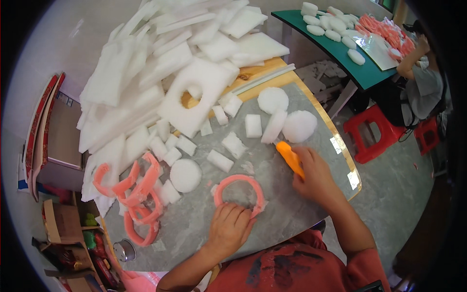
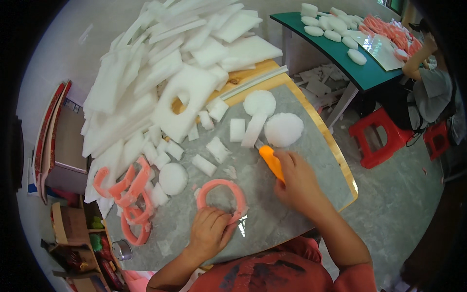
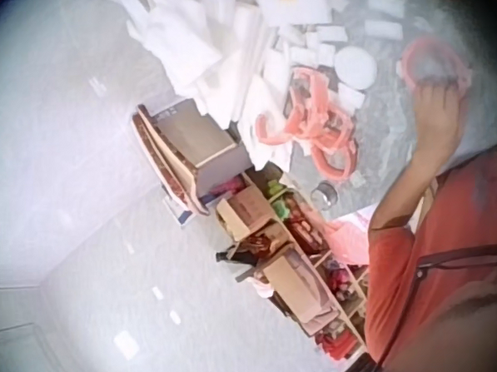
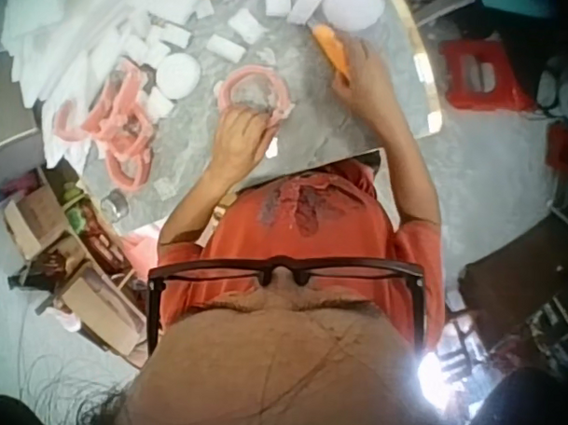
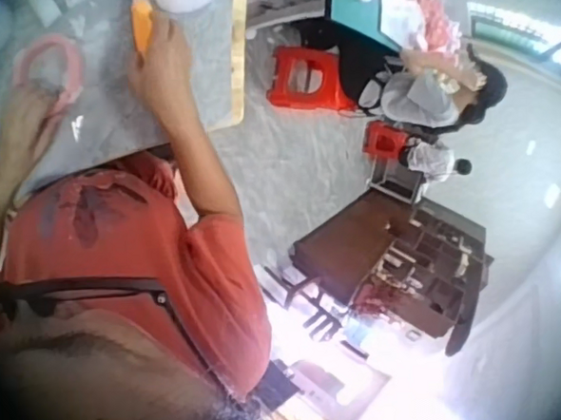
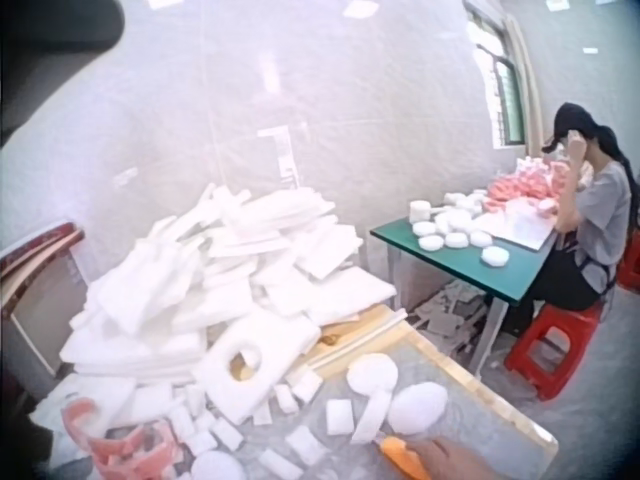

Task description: The recorder uses a utility knife to cut and shape pink and white foam strips and components on a workstation.

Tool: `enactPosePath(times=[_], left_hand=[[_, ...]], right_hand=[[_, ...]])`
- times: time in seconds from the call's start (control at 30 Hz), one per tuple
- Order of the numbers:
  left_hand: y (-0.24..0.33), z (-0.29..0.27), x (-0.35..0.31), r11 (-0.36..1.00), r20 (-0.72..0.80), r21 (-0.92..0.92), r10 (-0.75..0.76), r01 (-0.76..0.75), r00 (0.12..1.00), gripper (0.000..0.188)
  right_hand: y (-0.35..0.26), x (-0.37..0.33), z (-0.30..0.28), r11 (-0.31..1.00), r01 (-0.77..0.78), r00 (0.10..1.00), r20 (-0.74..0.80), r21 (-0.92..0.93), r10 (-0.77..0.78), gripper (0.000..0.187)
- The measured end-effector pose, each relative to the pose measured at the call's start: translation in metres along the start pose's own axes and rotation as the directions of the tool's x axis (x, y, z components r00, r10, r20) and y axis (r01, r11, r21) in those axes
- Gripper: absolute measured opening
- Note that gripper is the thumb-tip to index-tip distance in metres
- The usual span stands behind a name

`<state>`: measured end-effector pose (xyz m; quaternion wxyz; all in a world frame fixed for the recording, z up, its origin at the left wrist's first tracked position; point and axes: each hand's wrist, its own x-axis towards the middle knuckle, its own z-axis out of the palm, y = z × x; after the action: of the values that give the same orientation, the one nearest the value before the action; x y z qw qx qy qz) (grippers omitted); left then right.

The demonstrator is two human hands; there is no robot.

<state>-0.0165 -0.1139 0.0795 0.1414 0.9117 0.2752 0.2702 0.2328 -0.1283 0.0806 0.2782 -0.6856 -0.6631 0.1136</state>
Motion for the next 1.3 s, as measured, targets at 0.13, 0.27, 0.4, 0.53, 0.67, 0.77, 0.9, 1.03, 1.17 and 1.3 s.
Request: enactPosePath(times=[0.13, 0.27, 0.4, 0.53, 0.67, 0.77, 0.9, 1.03, 1.17, 1.3], left_hand=[[0.003, 0.0, -0.003, 0.999, -0.01, -0.001, -0.038, 0.038, 0.999, 0.03], [0.005, 0.006, -0.002, 0.999, -0.032, 0.038, -0.02, 0.021, 0.999, 0.03], [0.004, 0.007, 0.0, 0.999, -0.031, 0.031, -0.037, 0.038, 0.999, 0.027], [0.004, 0.006, 0.003, 0.998, -0.056, 0.029, -0.047, 0.049, 0.997, 0.025], [0.001, 0.007, -0.002, 0.999, -0.044, 0.015, -0.05, 0.05, 0.998, 0.026], [0.003, 0.002, -0.005, 0.997, -0.076, 0.037, -0.058, 0.061, 0.995, 0.028], [0.004, 0.005, -0.003, 0.997, -0.084, 0.056, -0.043, 0.048, 0.996, 0.028], [0.005, 0.008, -0.005, 0.996, -0.104, 0.082, -0.017, 0.026, 0.994, 0.025], [0.004, 0.007, -0.003, 0.995, -0.114, 0.085, -0.033, 0.043, 0.993, 0.021], [0.0, 0.007, -0.006, 0.995, -0.13, 0.09, -0.031, 0.043, 0.991, 0.027]], right_hand=[[-0.027, -0.042, -0.032, 0.851, -0.262, 0.928, 0.361, 0.455, 0.093, 0.06], [-0.035, -0.079, -0.035, 0.557, -0.419, 0.87, 0.493, 0.717, 0.019, 0.06], [-0.035, -0.085, -0.031, 0.589, -0.427, 0.824, 0.563, 0.686, -0.057, 0.053], [-0.036, -0.085, -0.03, 0.616, -0.413, 0.831, 0.554, 0.671, -0.046, 0.054], [-0.022, -0.089, -0.05, 0.851, -0.128, 0.846, 0.503, 0.51, -0.174, 0.056], [-0.003, -0.105, -0.069, 0.736, -0.213, 0.975, 0.188, 0.643, 0.118, 0.057], [0.027, -0.083, -0.065, 0.748, -0.448, 0.869, 0.04, 0.49, 0.494, 0.06], [0.01, -0.072, -0.046, 0.863, -0.319, 0.941, 0.023, 0.391, 0.337, 0.066], [-0.013, -0.057, -0.027, 0.853, -0.311, 0.943, 0.027, 0.419, 0.331, 0.06], [-0.015, -0.063, -0.029, 0.899, -0.156, 0.987, 0.041, 0.409, 0.153, 0.054]])
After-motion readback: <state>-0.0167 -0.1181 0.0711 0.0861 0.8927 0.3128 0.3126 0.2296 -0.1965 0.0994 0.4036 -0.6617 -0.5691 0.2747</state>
